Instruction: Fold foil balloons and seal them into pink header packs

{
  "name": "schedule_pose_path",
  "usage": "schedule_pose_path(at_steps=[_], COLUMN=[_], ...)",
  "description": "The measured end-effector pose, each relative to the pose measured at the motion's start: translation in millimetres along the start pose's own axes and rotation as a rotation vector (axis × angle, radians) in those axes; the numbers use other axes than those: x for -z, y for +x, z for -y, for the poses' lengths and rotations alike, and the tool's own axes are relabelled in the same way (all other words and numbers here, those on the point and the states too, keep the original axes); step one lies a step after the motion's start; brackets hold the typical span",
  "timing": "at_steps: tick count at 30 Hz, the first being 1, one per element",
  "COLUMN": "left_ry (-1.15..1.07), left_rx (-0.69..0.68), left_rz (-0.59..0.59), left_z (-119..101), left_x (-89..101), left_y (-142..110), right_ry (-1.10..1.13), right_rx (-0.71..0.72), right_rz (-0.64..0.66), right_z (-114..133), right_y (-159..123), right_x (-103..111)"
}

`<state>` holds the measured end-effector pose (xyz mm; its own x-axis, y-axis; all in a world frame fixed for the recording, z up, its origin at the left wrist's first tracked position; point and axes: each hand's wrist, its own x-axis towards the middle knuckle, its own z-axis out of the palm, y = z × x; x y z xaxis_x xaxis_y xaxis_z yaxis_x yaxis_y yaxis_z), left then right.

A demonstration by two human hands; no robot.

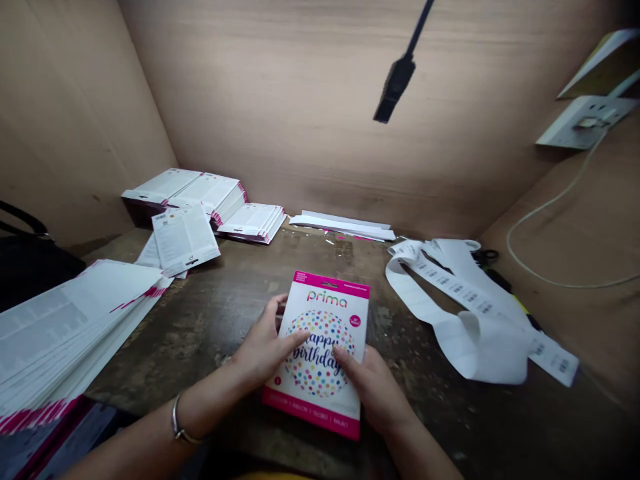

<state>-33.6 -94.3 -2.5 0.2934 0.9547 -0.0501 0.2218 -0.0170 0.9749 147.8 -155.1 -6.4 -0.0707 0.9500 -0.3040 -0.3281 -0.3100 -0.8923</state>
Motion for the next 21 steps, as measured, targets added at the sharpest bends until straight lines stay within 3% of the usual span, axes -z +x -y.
schedule_pose_path(at_steps=[2,4,6,8,10,13,15,18,21], left_ry=[0.354,0.615,0.726,0.779,0.83,0.876,0.891,0.9,0.892], left_rx=[-0.245,-0.463,-0.542,-0.549,-0.56,-0.578,-0.584,-0.606,-0.64], left_rz=[0.02,0.197,0.366,0.399,0.4,0.412,0.413,0.407,0.401], left_z=[12.4,22.2,27.7,29.5,28.9,27.3,27.7,30.3,30.4], left_x=[3.4,4.3,2.4,-0.7,-3.0,-4.0,-3.8,-4.3,-5.4], left_y=[-6.6,-15.1,-21.9,-25.0,-25.1,-23.1,-21.6,-20.5,-22.7], right_ry=[0.043,0.066,0.049,-0.109,-0.529,-1.342,-1.593,-1.606,-1.63], right_rx=[-0.054,-0.07,-0.064,-0.041,0.011,0.133,0.337,0.655,0.625], right_rz=[-0.014,-0.019,-0.013,-0.004,-0.059,-0.302,-0.392,-0.239,-0.02], right_z=[-4.6,-9.1,-10.7,-6.4,5.4,30.9,43.4,42.1,21.1], right_y=[7.5,12.9,14.0,10.0,2.0,-8.2,-6.8,10.0,31.6], right_x=[3.5,6.9,11.2,18.2,27.0,33.3,27.1,7.7,-4.8])
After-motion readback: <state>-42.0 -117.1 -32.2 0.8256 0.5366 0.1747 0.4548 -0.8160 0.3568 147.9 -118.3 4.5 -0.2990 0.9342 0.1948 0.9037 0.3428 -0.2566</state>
